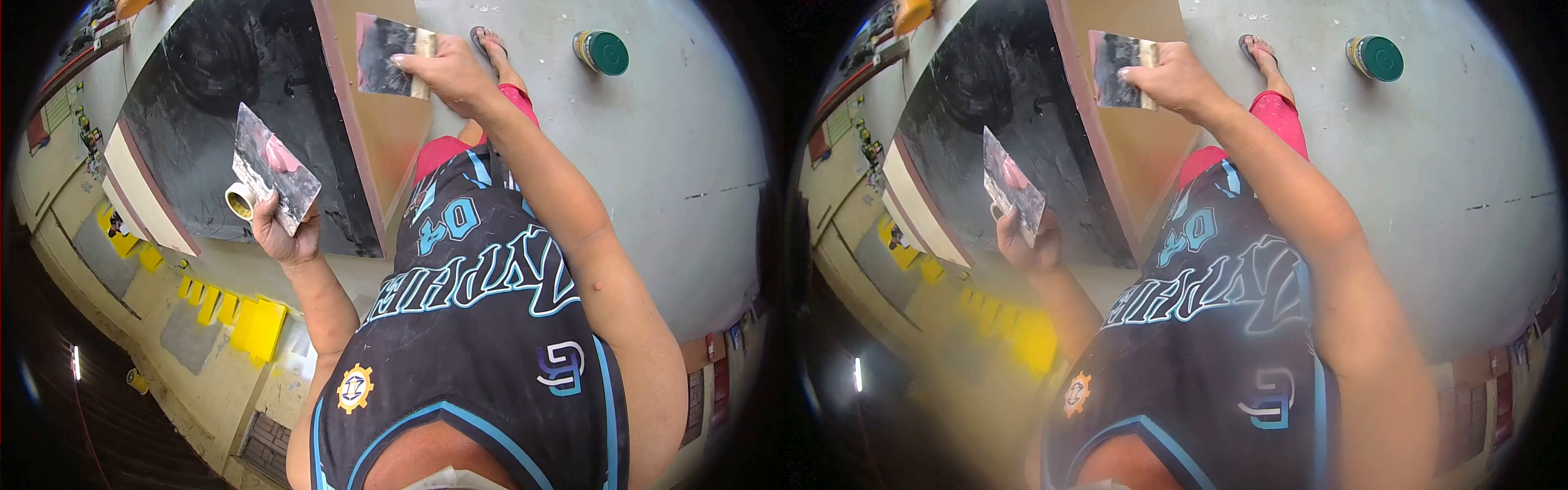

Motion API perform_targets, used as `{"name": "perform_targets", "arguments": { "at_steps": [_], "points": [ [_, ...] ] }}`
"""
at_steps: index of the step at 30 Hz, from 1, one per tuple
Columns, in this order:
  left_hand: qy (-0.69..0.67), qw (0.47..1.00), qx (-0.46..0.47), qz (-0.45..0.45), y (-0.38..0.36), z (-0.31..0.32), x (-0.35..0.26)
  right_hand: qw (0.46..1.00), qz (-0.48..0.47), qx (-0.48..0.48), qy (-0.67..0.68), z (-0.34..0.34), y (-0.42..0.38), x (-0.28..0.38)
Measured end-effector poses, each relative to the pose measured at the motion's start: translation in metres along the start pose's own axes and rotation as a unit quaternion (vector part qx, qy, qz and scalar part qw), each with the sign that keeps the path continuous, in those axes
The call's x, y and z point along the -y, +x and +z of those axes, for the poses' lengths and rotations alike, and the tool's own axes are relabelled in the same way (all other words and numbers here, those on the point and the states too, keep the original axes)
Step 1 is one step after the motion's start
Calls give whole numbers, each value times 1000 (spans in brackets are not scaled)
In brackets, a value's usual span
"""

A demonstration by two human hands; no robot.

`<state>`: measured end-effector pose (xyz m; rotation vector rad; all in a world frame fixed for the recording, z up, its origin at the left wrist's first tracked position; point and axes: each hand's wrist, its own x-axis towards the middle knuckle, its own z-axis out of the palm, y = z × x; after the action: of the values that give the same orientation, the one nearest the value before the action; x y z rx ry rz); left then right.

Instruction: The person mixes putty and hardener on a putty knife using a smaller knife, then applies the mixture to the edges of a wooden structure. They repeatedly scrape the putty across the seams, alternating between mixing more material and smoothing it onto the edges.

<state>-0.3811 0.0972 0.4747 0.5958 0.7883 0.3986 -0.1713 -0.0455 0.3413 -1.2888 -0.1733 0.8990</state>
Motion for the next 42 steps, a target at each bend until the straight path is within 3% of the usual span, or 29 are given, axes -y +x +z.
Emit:
{"name": "perform_targets", "arguments": {
  "at_steps": [1, 10, 13, 15, 21, 23, 24, 25, 27, 29, 31, 33, 34, 36, 39, 42],
  "points": [
    [-1, 1000, -13, 13, 0, 0, 2, 989, 16, 9, 144, -2, -5, 1],
    [63, 983, -155, 82, -30, 10, 15, 993, 110, 41, -21, 18, -18, 3],
    [58, 984, -145, 79, -37, 13, 20, 986, 152, 45, -52, 26, -11, -3],
    [77, 982, -146, 96, -43, 16, 28, 991, 30, 23, -131, 35, -8, -10],
    [54, 986, -138, 82, -59, -3, 32, 971, 71, 33, -227, 68, 2, 5],
    [37, 989, -127, 66, -61, -14, 30, 948, 11, 57, -312, 85, -1, 17],
    [32, 991, -121, 58, -61, -20, 29, 941, -70, 38, -329, 90, -8, 20],
    [32, 991, -122, 52, -62, -29, 24, 941, -64, 36, -330, 87, -14, 25],
    [13, 1000, -16, 10, -60, -46, 16, 953, 11, 61, -297, 71, -25, 38],
    [-11, 1000, 19, 12, -56, -48, 11, 931, -98, 9, -352, 62, -7, 1],
    [78, 994, -47, 67, -54, -34, 14, 928, -239, -4, -285, 37, -52, 32],
    [109, 992, -13, 67, -54, -38, 11, 896, -356, 29, -263, 25, -85, 37],
    [127, 988, -4, 83, -55, -35, 10, 891, -367, 37, -264, 23, -99, 47],
    [141, 984, 11, 107, -57, -28, 6, 712, -561, 100, -411, 24, -127, 69],
    [206, 974, 32, 87, -62, -18, 4, 669, -572, 131, -456, 29, -158, 83],
    [243, 965, 46, 93, -67, -11, 4, 640, -570, 91, -508, 33, -169, 88]
  ]
}}
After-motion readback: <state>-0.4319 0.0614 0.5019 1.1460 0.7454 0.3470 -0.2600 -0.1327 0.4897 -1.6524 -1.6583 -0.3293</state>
